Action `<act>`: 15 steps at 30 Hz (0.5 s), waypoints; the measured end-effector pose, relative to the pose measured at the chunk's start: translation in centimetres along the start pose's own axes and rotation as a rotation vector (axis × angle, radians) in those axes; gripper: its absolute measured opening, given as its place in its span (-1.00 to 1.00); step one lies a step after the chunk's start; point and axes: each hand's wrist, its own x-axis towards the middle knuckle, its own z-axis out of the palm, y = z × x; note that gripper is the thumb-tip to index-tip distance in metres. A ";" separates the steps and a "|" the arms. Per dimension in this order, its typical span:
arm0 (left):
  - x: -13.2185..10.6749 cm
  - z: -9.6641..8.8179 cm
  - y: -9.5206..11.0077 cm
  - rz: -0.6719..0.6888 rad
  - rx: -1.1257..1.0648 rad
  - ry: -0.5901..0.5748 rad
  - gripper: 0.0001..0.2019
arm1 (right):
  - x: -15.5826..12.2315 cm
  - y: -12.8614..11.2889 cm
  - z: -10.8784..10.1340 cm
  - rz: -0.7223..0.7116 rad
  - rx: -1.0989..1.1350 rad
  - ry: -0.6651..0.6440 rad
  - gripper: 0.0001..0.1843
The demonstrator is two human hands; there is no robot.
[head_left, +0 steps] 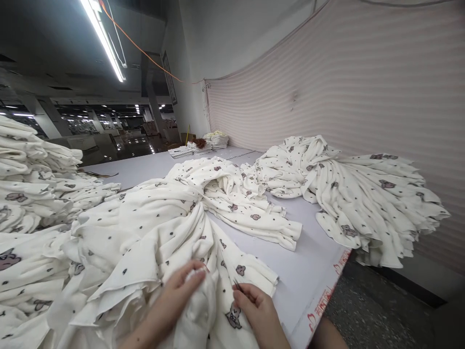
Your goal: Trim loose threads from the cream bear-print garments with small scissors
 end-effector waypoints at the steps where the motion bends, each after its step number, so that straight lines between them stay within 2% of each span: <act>1: 0.0 -0.7 0.2 -0.042 -0.139 0.016 -0.73 | -0.5 0.4 -1.0 -0.008 -0.020 0.041 -0.64; 3: 0.2 -2.1 0.5 -0.070 -0.377 0.065 -0.74 | -1.7 1.7 -3.2 -0.041 -0.140 0.112 -0.70; 7: 0.5 -4.6 1.5 0.081 -0.596 0.217 -0.77 | -3.3 3.9 -6.9 -0.246 -0.614 0.186 -0.58; 10: 0.4 -4.8 1.9 0.196 -0.644 0.162 -0.78 | -3.4 4.0 -7.8 -0.282 -0.786 0.207 -0.63; 12: 0.2 -3.8 2.0 0.220 -0.542 0.123 -0.81 | -3.3 3.7 -7.7 -0.276 -0.788 0.178 -0.68; 15: 0.0 -2.4 2.0 0.203 -0.150 -0.006 -0.85 | -3.7 3.8 -7.2 -0.294 -0.789 0.091 -0.61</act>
